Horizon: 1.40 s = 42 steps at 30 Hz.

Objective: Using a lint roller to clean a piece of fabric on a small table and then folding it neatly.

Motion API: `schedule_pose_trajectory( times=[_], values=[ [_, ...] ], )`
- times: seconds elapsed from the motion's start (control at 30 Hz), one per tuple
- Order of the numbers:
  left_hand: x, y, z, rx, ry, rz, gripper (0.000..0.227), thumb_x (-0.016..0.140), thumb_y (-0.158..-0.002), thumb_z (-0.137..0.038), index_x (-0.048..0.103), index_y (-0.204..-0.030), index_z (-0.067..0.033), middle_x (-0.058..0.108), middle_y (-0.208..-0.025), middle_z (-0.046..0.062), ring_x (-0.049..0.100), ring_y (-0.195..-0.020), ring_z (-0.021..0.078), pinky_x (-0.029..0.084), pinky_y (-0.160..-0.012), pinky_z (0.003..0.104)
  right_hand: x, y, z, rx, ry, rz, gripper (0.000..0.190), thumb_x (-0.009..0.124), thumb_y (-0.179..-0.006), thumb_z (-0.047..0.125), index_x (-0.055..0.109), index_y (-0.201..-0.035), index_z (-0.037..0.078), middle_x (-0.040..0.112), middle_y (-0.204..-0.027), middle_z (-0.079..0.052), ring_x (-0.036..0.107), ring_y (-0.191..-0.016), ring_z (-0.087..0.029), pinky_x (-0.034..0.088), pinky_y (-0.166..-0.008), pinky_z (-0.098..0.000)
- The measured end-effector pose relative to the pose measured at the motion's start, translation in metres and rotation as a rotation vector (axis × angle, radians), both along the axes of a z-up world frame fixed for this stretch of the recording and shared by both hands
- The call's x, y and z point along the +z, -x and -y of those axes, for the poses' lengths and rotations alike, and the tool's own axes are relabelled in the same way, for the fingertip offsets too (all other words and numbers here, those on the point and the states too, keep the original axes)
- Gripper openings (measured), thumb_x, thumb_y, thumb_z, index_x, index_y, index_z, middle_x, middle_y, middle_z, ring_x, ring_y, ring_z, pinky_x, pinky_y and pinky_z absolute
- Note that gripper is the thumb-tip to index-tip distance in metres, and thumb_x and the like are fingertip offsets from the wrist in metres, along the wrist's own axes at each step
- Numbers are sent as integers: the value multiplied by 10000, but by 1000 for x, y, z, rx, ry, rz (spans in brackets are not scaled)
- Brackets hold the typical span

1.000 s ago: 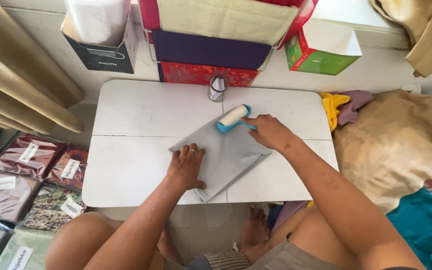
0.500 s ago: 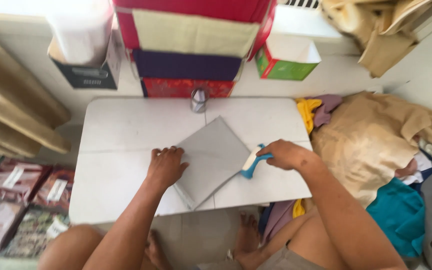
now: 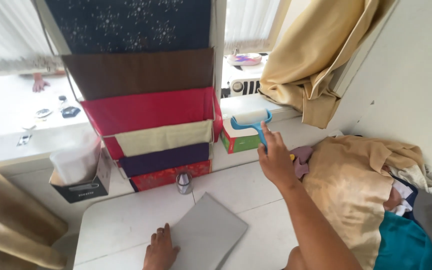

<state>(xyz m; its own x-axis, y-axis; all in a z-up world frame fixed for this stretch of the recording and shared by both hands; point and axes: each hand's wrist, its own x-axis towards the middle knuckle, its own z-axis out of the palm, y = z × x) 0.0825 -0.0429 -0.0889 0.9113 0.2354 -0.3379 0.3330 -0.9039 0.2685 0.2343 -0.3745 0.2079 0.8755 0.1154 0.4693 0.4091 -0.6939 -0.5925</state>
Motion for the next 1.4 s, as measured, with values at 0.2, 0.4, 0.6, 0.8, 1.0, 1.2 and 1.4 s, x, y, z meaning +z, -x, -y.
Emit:
schedule_pose_trajectory(
  times=[0.2,0.4,0.6,0.8,1.0,1.2,1.4],
  values=[
    [7,-7,4,114,-14,-78,681,809,-845,-408,438,-1377,-199,457,-1394,26,473,-1332,240,507,-1048,515,-15,-31,-23,-174,323,-186,601,439,-999,294,376,-1594,239,631,-1336,-124,630,-1052,-450,506,-771,-599],
    [29,-3,4,15,-81,-132,461,664,-858,-463,579,-1260,-255,585,-1256,-15,539,-1256,218,387,-1057,464,-12,-3,-49,-363,612,422,717,685,-906,489,511,-1523,167,492,-1498,-166,485,-1330,-366,274,-1105,-672],
    [85,9,12,-279,11,112,365,725,-888,-141,706,-1251,-172,721,-1191,81,683,-1142,276,543,-953,444,-70,57,-117,476,619,228,572,759,-810,380,660,-1353,233,594,-1385,-80,465,-1400,-292,250,-1178,-590],
    [147,19,14,-526,-104,391,304,754,-871,-57,707,-1148,-174,779,-1030,84,734,-1006,277,574,-894,386,-136,45,-139,824,1160,-75,884,936,-665,225,519,-1443,266,201,-1682,-115,150,-1570,-387,102,-1243,-661],
    [170,45,-16,-273,34,350,347,755,-877,-121,680,-1196,-235,767,-1056,42,734,-1025,279,592,-894,442,-112,28,-111,777,1002,-407,357,884,-743,275,745,-1070,309,784,-1133,3,706,-1165,-280,507,-1050,-518],
    [175,51,-33,-150,140,307,281,768,-868,-176,701,-1134,-233,757,-1072,10,719,-1086,285,599,-918,503,-76,28,-80,752,786,-612,304,849,-781,274,758,-1058,190,804,-990,-103,739,-1057,-351,567,-947,-508],
    [134,49,-27,-225,-239,969,272,810,-801,-67,629,-917,-234,605,-875,-57,664,-884,161,574,-738,292,-65,39,-63,606,672,-281,159,775,-867,187,688,-1000,194,744,-990,-12,727,-1022,-275,581,-922,-430]
  ],
)
